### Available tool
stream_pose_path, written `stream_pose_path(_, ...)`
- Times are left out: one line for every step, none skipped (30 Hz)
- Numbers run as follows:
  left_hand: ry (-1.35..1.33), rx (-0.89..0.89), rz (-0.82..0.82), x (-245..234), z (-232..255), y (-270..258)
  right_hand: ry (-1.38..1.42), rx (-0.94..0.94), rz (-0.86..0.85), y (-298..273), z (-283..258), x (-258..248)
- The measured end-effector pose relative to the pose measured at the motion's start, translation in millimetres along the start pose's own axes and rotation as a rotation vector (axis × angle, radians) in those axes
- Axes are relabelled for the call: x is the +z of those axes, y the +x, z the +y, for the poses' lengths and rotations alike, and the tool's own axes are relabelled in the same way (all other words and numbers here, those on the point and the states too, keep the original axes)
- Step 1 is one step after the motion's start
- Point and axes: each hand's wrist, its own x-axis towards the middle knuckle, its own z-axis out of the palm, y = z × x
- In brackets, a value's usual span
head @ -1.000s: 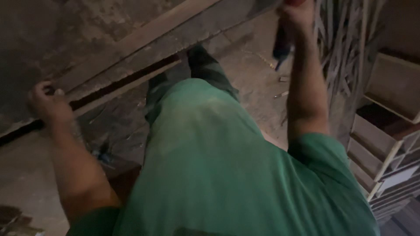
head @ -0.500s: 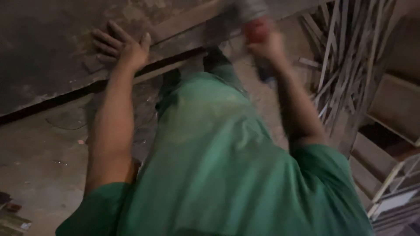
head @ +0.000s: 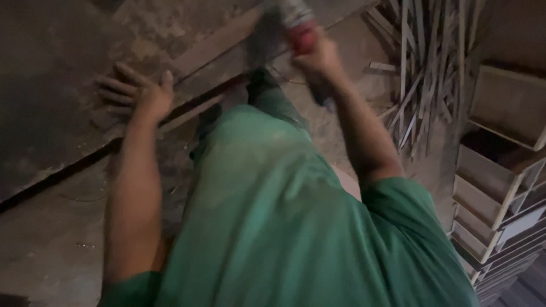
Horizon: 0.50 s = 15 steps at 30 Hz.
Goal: The person sands the surface of a wooden board using a handheld power sander, holding the board steady with one hand while moving the sander back and forth across different sections of the wood.
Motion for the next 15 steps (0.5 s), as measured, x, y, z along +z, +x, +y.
stream_pose_path(-0.004,-0.013,-0.003,1,0,1,-0.004,-0.127,0.097,18,24,-22)
stream_pose_path(-0.005,-0.024,-0.007,1,-1,2,-0.007,-0.251,0.195,33,48,-37)
stream_pose_path(-0.006,-0.034,-0.011,2,1,5,0.051,-0.246,0.224,49,70,-53)
stream_pose_path(-0.019,-0.054,-0.006,5,3,7,0.124,-0.197,0.232,61,94,-70)
stream_pose_path(-0.032,-0.073,0.0,8,5,10,0.19,-0.16,0.243,72,114,-85)
stream_pose_path(-0.046,-0.09,0.016,8,6,13,0.243,-0.146,0.255,86,128,-97)
stream_pose_path(-0.029,-0.08,0.023,9,5,13,0.289,-0.138,0.267,98,138,-107)
stream_pose_path(-0.014,-0.068,0.036,11,3,12,0.336,-0.14,0.287,113,144,-115)
stream_pose_path(0.001,-0.057,0.049,12,2,12,0.37,-0.147,0.301,125,149,-121)
stream_pose_path(0.012,-0.049,0.056,14,1,13,0.383,-0.147,0.313,130,155,-124)
stream_pose_path(0.023,-0.041,0.063,16,0,14,0.394,-0.145,0.321,131,160,-126)
stream_pose_path(0.03,-0.03,0.074,15,0,14,0.397,-0.147,0.334,124,156,-121)
stream_pose_path(0.026,-0.051,0.055,14,1,12,0.371,-0.155,0.349,111,145,-111)
stream_pose_path(0.02,-0.068,0.038,12,3,11,0.347,-0.163,0.363,115,149,-115)
stream_pose_path(0.014,-0.086,0.021,8,5,10,0.317,-0.171,0.375,114,146,-114)
